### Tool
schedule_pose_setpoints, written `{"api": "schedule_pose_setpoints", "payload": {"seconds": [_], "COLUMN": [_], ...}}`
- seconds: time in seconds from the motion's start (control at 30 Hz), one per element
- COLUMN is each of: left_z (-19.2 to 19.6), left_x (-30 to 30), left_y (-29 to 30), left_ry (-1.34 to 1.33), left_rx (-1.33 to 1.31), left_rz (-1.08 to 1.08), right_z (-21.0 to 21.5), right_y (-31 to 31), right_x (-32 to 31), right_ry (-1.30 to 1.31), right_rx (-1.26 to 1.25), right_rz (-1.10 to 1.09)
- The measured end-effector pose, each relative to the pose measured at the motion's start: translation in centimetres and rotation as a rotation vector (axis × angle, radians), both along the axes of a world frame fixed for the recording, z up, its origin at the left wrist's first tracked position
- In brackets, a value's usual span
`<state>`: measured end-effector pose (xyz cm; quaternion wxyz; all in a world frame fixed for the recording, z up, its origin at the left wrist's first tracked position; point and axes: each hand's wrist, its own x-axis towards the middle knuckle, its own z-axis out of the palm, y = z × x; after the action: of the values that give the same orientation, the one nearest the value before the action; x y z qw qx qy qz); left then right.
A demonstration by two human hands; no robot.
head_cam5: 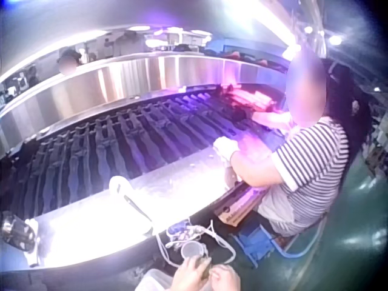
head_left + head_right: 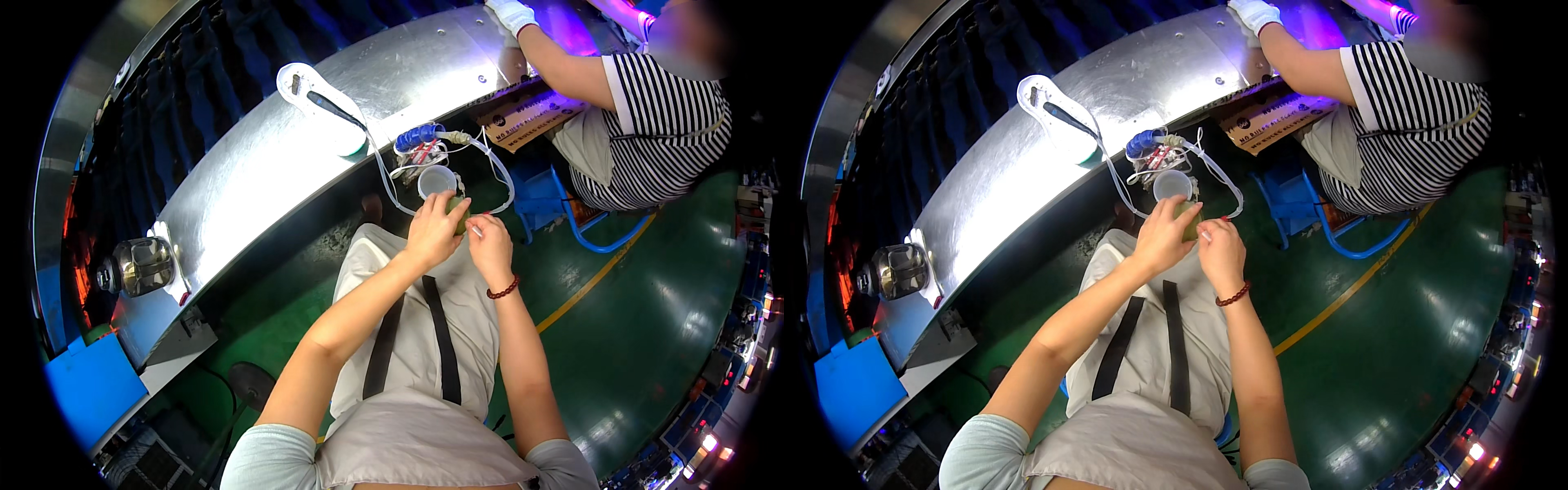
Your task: The person sits at a factory workstation and applies a substance from a small container onto the sole of a shoe using a brush. They handle several shoes one by one, taking them from a conveyor belt, applying the substance, and placing them back on the belt.
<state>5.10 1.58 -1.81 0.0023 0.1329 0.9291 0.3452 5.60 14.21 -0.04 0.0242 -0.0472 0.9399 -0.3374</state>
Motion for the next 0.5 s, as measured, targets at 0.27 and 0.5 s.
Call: {"api": "schedule_pose_setpoints", "payload": {"seconds": [0.27, 0.5], "left_z": [-0.2, -0.1], "left_x": [0.5, 0.8], "left_y": [-0.2, -0.1], "left_ry": [-0.139, -0.193], "left_rx": [0.071, 0.162], "left_rz": [0.026, 0.096], "right_z": [-0.7, -0.9], "right_y": [-0.9, -1.1], "right_x": [0.7, 0.7], "right_ry": [0.039, 0.077], "right_rx": [0.147, 0.190], "right_rz": [-0.006, -0.024]}}
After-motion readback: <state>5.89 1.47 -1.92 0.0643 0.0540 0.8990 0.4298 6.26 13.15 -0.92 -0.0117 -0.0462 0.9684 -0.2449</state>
